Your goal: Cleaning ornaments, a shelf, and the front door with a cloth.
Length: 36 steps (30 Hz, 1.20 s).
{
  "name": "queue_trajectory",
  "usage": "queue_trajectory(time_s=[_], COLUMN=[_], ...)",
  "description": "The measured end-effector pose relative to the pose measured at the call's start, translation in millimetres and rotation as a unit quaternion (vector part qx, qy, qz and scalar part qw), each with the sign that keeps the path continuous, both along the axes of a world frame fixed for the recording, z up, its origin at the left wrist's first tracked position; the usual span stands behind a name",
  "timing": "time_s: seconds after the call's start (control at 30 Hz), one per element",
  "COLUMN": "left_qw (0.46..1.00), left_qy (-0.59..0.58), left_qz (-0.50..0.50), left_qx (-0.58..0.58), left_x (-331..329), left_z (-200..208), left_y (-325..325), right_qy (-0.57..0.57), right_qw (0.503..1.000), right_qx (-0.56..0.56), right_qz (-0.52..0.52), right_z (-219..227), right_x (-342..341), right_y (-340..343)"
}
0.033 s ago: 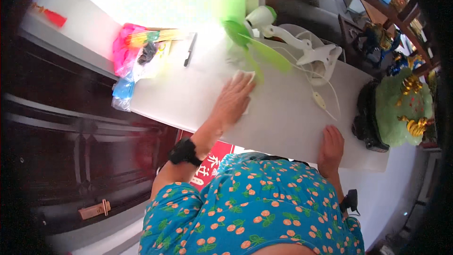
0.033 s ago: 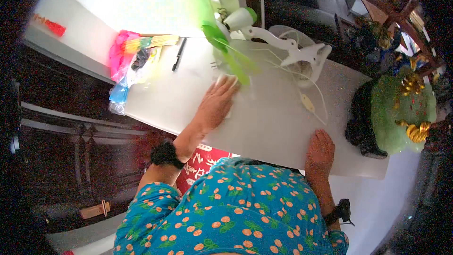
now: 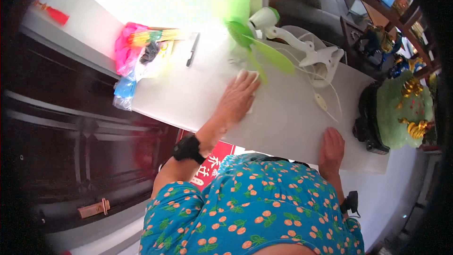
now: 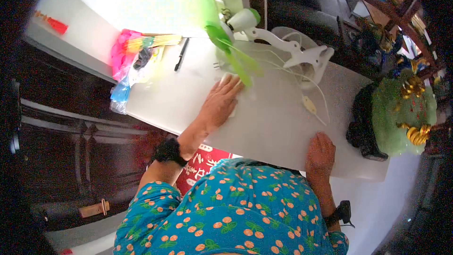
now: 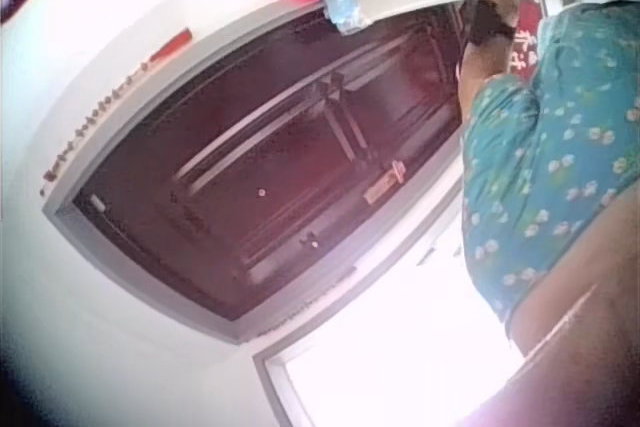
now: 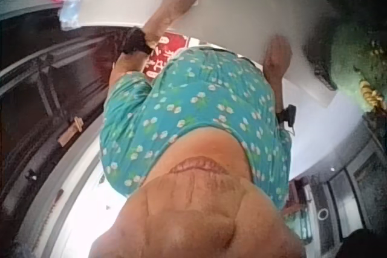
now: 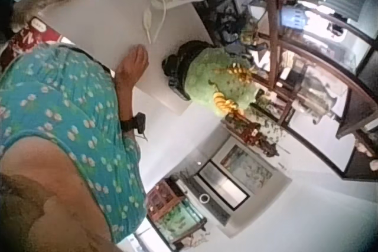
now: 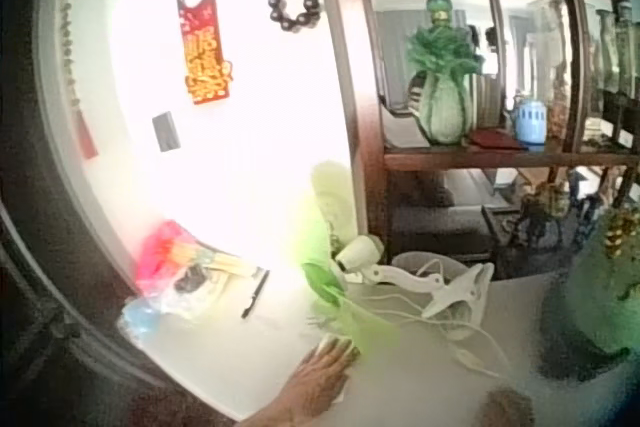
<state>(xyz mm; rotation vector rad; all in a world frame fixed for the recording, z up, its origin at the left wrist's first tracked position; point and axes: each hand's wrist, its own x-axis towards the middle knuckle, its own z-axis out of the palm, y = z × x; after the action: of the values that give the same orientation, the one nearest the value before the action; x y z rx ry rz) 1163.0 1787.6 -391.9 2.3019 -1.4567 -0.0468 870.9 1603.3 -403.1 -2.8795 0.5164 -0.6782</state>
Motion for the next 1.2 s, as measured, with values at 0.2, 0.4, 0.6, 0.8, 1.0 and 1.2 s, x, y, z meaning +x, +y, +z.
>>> queue_trajectory(time_s=[0.2, 0.4, 0.6, 0.8, 1.0, 1.2], left_qw=[0.999, 1.0, 0.994, 0.952, 0.909, 0.919], left_qy=[-0.024, 0.017, -0.051, -0.133, -0.107, -0.11], left_qz=[0.023, 0.001, 0.098, 0.267, 0.395, 0.372], left_qx=[-0.021, -0.006, 0.016, 0.072, 0.075, 0.075], left_x=[2.5, -9.9, 3.4, 69.0, 123.5, 106.9], left_z=[-8.7, -0.8, -9.0, -34.5, -38.0, -41.8], left_y=[-10.1, 29.9, 99.0, 187.6, 218.6, 187.9], right_qy=[-0.012, 0.066, 0.09, 0.077, 0.064, 0.056], right_qw=[0.99, 0.962, 0.958, 0.955, 0.957, 0.961], right_qx=[0.069, 0.134, 0.093, 0.086, 0.085, 0.071], right_qz=[0.122, 0.229, 0.255, 0.273, 0.271, 0.262], right_z=[7.0, 19.6, 11.3, 10.5, 10.7, 7.4], right_x=[30.2, 100.0, 130.8, 144.6, 143.6, 142.7], right_y=[15.4, 35.0, 44.1, 42.9, 43.3, 44.3])
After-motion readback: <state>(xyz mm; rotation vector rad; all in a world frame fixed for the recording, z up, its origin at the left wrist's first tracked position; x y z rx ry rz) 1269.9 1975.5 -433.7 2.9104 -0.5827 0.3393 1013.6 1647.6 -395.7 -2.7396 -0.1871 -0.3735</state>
